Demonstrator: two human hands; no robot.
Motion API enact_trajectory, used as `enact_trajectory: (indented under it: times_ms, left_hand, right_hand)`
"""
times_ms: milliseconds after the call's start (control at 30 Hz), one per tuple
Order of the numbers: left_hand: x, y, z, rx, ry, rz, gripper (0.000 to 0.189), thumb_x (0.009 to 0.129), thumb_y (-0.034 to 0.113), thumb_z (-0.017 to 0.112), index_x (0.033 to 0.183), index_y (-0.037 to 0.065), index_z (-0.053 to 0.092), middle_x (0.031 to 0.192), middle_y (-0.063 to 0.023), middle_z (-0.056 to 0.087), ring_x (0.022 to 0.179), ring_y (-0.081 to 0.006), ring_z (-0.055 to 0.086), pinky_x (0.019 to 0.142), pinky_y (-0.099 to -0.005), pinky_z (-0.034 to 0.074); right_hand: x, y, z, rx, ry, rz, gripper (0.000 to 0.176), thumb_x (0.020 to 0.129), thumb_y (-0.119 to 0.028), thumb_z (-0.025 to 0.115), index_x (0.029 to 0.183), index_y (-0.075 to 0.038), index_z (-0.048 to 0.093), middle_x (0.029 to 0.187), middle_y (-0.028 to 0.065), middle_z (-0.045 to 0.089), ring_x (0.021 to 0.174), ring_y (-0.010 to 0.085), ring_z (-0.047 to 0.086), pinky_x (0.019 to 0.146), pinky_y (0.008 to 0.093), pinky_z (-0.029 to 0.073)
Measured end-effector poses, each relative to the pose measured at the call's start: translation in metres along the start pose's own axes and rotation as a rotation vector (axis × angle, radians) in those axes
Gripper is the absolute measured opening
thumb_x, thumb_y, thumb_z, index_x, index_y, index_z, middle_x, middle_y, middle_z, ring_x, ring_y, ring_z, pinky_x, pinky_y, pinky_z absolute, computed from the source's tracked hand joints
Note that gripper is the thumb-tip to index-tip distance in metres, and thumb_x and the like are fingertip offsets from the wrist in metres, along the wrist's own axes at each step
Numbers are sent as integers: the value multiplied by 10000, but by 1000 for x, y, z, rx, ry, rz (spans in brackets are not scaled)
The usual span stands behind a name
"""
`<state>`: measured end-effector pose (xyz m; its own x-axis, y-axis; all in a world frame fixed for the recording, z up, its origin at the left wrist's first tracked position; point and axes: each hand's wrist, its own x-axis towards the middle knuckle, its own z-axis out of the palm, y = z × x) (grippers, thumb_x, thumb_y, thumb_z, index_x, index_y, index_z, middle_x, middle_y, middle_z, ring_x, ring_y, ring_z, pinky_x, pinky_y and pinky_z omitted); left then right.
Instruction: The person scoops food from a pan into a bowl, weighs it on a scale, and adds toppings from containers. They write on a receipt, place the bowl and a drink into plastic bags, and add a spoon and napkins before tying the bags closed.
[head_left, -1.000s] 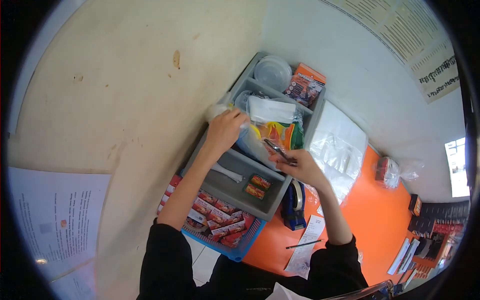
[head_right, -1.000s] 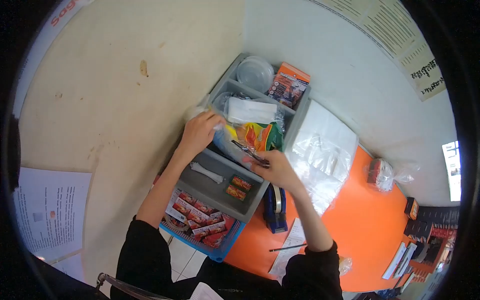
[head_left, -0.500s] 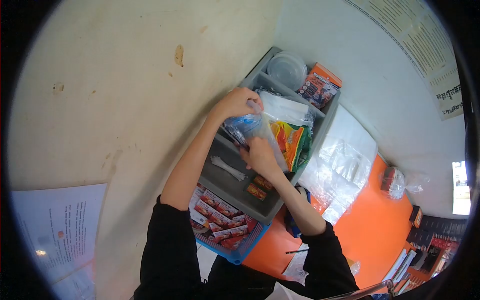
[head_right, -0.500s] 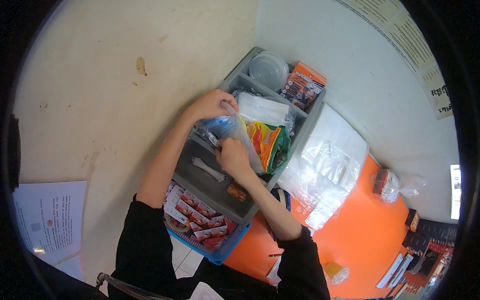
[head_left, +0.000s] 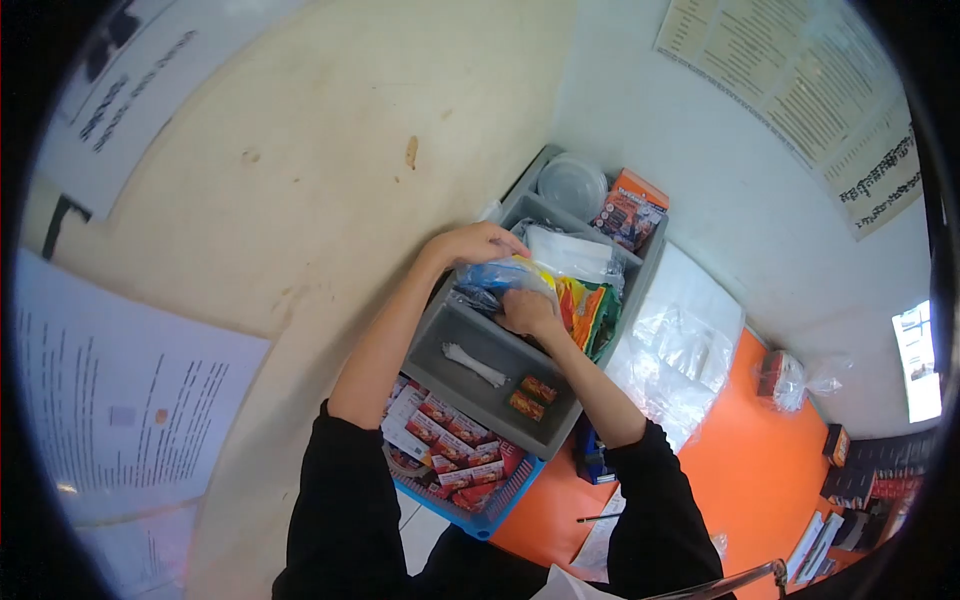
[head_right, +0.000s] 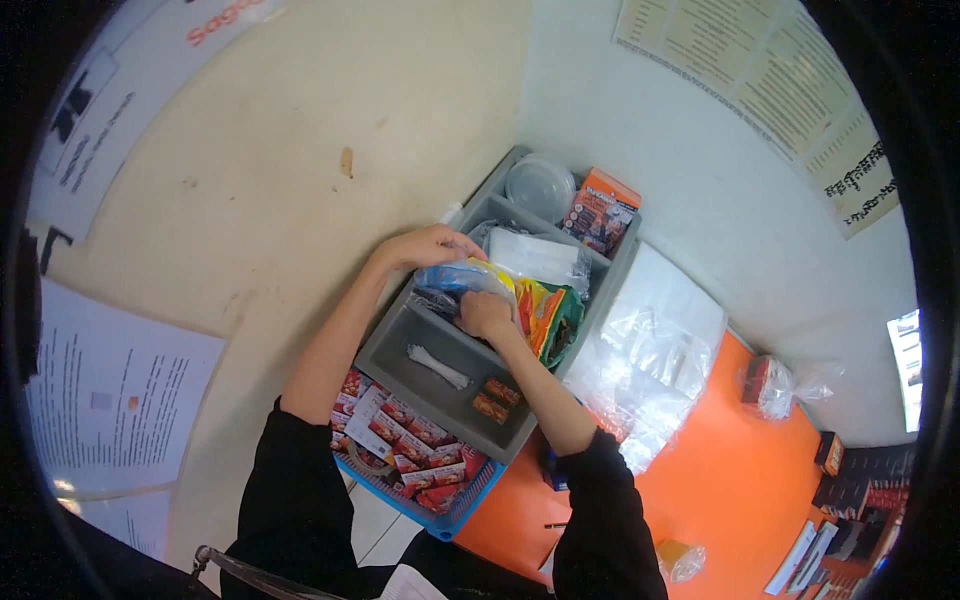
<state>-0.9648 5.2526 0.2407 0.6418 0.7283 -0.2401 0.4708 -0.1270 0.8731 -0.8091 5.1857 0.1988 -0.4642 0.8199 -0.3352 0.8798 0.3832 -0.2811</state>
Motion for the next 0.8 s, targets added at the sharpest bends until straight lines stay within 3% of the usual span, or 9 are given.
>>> enact_trajectory:
  times_ms: [133,233,267,400,500,533,633,733,800]
  left_hand:
    - [-8,8,3,111,43,50,305,851,73,497,1126,102,626,1012,-87,656,920,-149,577,842,-292,440]
    - [-13,5,15,170,125,37,322,826,55,479,1088,132,650,1033,-127,653,957,-210,595,860,-313,439]
    - [-15,6,15,168,137,36,320,830,58,479,1087,138,651,1030,-128,653,952,-212,596,857,-313,441]
    - [-10,2,17,108,197,-1,299,836,96,499,1082,160,657,1001,-127,661,909,-217,604,809,-306,459]
    - [-7,3,15,217,216,-55,295,835,113,505,1075,181,663,982,-127,665,888,-215,608,788,-305,467]
    - [-7,5,12,275,217,-73,294,835,118,506,1072,190,665,974,-128,667,881,-214,610,782,-305,470]
    - [-6,-8,11,218,188,-26,297,823,119,542,1101,131,646,997,-138,660,908,-211,620,802,-314,477]
    - [-19,-4,21,263,182,-17,317,817,69,560,1130,60,614,1021,-124,658,929,-185,589,818,-305,450]
    - [-65,65,56,164,584,355,355,845,99,550,1194,37,555,1028,-155,649,923,-181,598,831,-319,449]
  right_hand:
    - [17,5,11,-60,-132,-57,362,801,-331,543,882,3,655,831,166,668,752,277,659,738,399,507]
    - [11,4,-24,228,-514,75,380,818,-363,519,858,-9,651,710,112,653,623,212,637,653,345,501]
    - [14,11,-15,274,-482,4,383,823,-389,512,821,-26,634,585,60,583,512,163,567,537,305,456]
    - [35,25,15,428,-542,101,430,815,-438,522,888,-31,641,615,53,559,539,180,548,529,313,424]
    - [-1,17,-19,237,-430,-178,433,795,-441,551,932,-41,643,692,91,602,638,214,592,590,345,452]
    - [-1,33,-2,105,-83,-517,403,766,-403,614,927,-35,640,768,139,632,723,243,619,640,370,467]
    - [-56,26,-31,149,162,-330,379,737,-382,654,907,-43,660,741,156,635,733,322,622,693,406,469]
    - [-117,35,-94,367,370,-249,295,747,-288,697,932,-60,674,729,117,645,667,220,610,649,329,476]
    - [-174,40,-141,690,482,-249,245,768,-226,702,915,-32,669,730,77,656,608,142,573,598,285,467]
